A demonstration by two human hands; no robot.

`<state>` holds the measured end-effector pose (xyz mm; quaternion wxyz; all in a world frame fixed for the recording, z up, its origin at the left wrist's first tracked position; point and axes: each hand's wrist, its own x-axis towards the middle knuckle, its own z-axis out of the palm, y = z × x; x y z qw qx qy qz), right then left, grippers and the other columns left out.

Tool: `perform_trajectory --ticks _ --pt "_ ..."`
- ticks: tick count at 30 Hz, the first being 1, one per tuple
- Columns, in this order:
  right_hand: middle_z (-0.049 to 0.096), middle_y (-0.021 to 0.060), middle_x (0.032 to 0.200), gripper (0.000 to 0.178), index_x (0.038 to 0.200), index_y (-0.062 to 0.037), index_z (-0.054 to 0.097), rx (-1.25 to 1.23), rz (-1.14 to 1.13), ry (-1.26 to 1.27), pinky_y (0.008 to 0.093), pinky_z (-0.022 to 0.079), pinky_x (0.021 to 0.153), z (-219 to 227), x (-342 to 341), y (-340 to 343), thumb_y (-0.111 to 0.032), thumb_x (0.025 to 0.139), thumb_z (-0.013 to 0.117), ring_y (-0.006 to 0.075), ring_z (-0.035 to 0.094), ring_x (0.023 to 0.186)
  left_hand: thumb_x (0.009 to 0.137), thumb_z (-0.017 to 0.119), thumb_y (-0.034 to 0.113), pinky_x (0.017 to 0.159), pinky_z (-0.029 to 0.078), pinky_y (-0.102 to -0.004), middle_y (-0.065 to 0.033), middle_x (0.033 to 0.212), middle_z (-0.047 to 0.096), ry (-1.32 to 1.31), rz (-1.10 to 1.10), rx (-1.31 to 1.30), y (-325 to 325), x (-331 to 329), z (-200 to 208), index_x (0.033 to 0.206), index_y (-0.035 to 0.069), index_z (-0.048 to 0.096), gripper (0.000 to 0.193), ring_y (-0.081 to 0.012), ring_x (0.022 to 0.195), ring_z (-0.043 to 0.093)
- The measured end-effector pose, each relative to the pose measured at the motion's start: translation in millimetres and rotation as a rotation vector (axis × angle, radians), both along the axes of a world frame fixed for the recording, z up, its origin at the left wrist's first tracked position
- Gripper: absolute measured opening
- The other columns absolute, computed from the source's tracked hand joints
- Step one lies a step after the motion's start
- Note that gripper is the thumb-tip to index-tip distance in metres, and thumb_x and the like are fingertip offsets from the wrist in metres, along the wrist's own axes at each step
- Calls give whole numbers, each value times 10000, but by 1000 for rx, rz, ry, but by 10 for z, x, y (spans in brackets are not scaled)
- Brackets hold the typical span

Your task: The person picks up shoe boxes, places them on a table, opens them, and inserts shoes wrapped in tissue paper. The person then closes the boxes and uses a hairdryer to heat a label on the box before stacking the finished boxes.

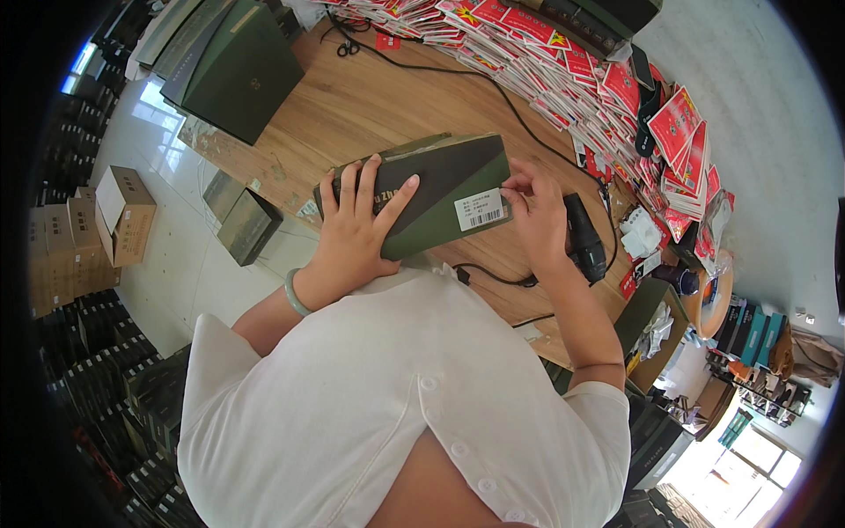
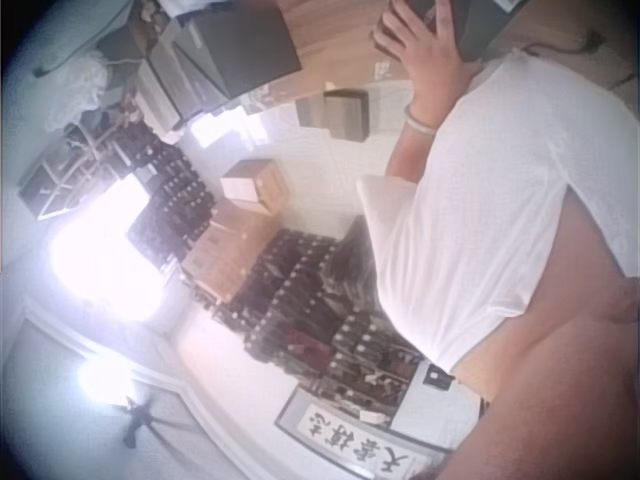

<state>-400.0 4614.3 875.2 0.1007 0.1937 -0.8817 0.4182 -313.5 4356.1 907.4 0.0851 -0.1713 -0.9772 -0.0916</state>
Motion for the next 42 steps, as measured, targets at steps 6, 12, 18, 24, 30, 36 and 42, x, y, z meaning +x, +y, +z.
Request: perform_trajectory --ticks 6,12,18,24,30,36,42 --pt "655 57 863 382 1123 -77 609 106 32 206 381 480 761 -103 -2 -26 49 767 670 263 588 833 436 846 349 1009 247 -610 -283 1429 304 -8 0 -3 5 1 3 1442 163 390 1120 -434 1238 353" --pt "645 59 834 363 1127 -71 620 179 5 252 389 468 783 -138 69 -47 45 786 662 274 579 864 430 851 340 1012 244 -610 -281 1436 296 -21 -5 -1 18 -2 5 1438 171 398 1118 -431 1244 347" --pt "663 49 853 346 1117 -75 623 172 -42 297 380 463 799 -182 108 -72 43 793 660 267 579 871 424 862 337 1017 242 -608 -275 1435 298 -23 -1 13 29 -15 1 1443 182 391 1133 -429 1244 346" --pt "673 37 858 327 1101 -70 631 179 -38 323 372 451 821 -172 79 -74 23 789 663 227 602 856 414 869 341 1022 239 -611 -273 1438 296 -24 7 19 14 -29 -9 1444 186 389 1147 -427 1245 347" --pt "669 27 851 307 1073 -74 634 191 -50 300 361 450 817 -237 84 -66 27 784 663 227 599 858 413 859 312 1019 240 -610 -272 1437 300 -30 -1 22 8 -58 -25 1434 188 406 1124 -427 1244 348" --pt "659 57 850 270 1015 -61 613 171 -48 305 370 460 791 -292 81 -70 69 780 648 269 579 840 417 844 301 1016 245 -604 -270 1434 310 -29 -8 19 20 -71 -34 1429 191 412 1106 -427 1240 354" --pt "621 95 904 259 1011 -36 573 85 -12 185 383 439 811 -243 107 -18 78 786 635 273 575 831 419 839 295 1017 247 -599 -269 1439 309 -24 15 19 13 -64 -26 1424 188 418 1095 -430 1235 361"
